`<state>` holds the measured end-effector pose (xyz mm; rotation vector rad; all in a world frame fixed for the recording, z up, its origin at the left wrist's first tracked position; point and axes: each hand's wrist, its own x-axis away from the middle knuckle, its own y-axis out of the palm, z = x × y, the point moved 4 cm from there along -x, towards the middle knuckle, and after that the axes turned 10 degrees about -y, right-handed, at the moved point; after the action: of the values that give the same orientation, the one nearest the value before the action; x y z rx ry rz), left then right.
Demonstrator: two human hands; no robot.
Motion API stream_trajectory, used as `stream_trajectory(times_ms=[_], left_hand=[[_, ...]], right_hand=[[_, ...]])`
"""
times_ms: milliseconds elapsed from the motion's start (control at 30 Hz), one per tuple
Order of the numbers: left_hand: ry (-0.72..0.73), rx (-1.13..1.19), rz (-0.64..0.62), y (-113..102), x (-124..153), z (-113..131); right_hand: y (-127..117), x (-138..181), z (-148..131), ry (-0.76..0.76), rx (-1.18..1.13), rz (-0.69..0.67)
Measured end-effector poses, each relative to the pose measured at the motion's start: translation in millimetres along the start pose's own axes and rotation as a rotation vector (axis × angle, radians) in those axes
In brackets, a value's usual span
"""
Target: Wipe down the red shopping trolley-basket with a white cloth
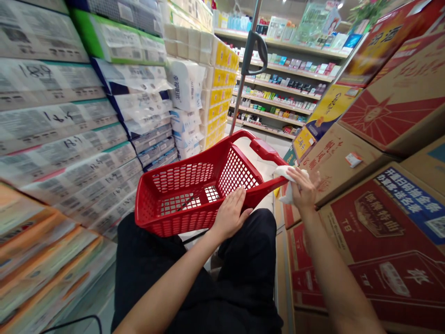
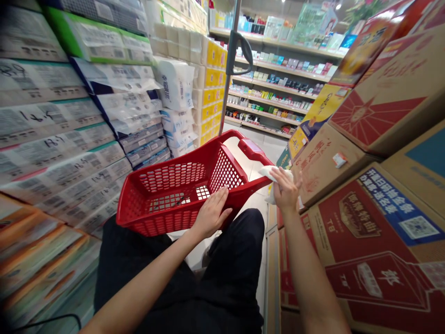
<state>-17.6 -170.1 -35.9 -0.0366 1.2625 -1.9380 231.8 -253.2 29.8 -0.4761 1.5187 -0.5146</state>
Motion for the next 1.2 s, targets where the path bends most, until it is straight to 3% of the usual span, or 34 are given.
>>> stream_trajectory(times_ms=[67,167,300,400,467,567,667,767,833,933,1067,1133,1200], left_hand=[[-0.002,0.006,0.008,0,0,0],[0.002,0.010,0.019,1,0,1],[0.022,0.009,0.022,2,0,0],[0.028,0.006,0.018,3,0,-1],[0.032,0.001,0.017,2,0,-2],[0.033,-0.007,0.015,1,-1,-1],[0.024,-0.006,0.008,0,-1,0],[0.007,-0.001,0.010,1,0,0],[-0.001,-0.001,0.018,1,0,0],[0.010,-0.006,0.027,3,0,0],[0.032,-0.011,0.033,3,0,-1],[0.038,-0.015,0.028,3,0,-2],[0.043,-0.019,0.025,2,0,-2]], right_hand=[[3,1,4,0.115,0.029,0.096],[17,8,-34,0.150,0.031,0.125],[41,20,-116,0.023,-0.045,0.001],[46,26,-145,-0.094,-0.085,-0.082],[40,26,-138,-0.173,-0.097,-0.130],[21,20,-94,-0.227,-0.099,-0.140],[4,8,-37,-0.130,-0.053,-0.055],[2,-4,-9,0.002,0.003,0.036],[9,-6,-15,0.081,0.049,0.093],[26,0,-58,0.118,0.079,0.108],[46,17,-128,-0.009,-0.021,-0.009],[47,24,-144,-0.076,-0.052,-0.059],[44,27,-142,-0.150,-0.058,-0.120]])
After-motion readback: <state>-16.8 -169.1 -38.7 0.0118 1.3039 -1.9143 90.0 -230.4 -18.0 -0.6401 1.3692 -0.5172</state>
